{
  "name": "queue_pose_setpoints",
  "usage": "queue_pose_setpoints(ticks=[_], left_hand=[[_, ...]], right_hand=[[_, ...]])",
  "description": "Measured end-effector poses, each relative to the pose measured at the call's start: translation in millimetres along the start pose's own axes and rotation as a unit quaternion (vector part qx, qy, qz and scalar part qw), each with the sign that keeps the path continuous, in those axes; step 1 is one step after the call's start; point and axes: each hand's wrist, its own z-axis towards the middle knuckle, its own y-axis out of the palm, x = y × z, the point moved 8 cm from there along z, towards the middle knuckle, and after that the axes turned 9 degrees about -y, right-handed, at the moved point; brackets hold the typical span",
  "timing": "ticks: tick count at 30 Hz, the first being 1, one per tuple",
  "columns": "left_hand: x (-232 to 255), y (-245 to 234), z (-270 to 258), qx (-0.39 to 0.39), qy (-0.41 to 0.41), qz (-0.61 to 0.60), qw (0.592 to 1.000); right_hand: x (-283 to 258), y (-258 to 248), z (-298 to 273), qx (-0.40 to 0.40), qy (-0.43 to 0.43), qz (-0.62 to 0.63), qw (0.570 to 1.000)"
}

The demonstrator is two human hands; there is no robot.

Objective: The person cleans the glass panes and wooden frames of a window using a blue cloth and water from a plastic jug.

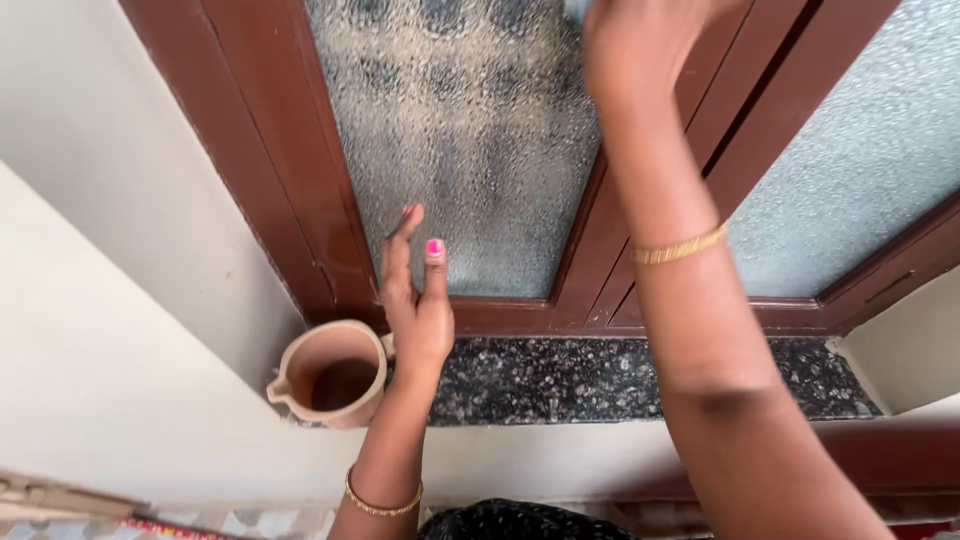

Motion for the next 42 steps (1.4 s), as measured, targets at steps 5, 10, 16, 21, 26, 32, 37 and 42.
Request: queue_pose_setpoints(ticks=[5,10,16,21,26,32,37,42], left_hand=[[-9,10,-8,-0.02,-0.006,0.028,0.999],[-14,12,-16,-0.023,-0.024,0.042,0.999],[-15,-1,-30,-0.019,-0.045,0.074,0.996],[-11,-17,-38,-0.017,-0.042,0.072,0.996],[-8,-18,-42,-0.018,-0.051,0.061,0.997],[-15,-25,-40,-0.009,-0.062,0.043,0.997],[-25,-33,-36,0.008,-0.059,0.044,0.997],[-34,-40,-35,0.015,-0.071,0.052,0.996]], right_hand=[[-56,-24,-95,-0.063,0.004,-0.043,0.997],[-108,-12,-238,-0.213,0.033,0.024,0.976],[-152,-24,-338,-0.324,-0.025,0.108,0.939],[-143,-19,-296,-0.401,-0.052,0.182,0.896],[-91,-10,-172,-0.229,-0.001,0.156,0.961],[-42,-22,-59,-0.053,0.161,0.105,0.98],[-97,-12,-113,-0.073,0.063,0.078,0.992],[-157,-1,-233,-0.205,0.013,0.197,0.959]])
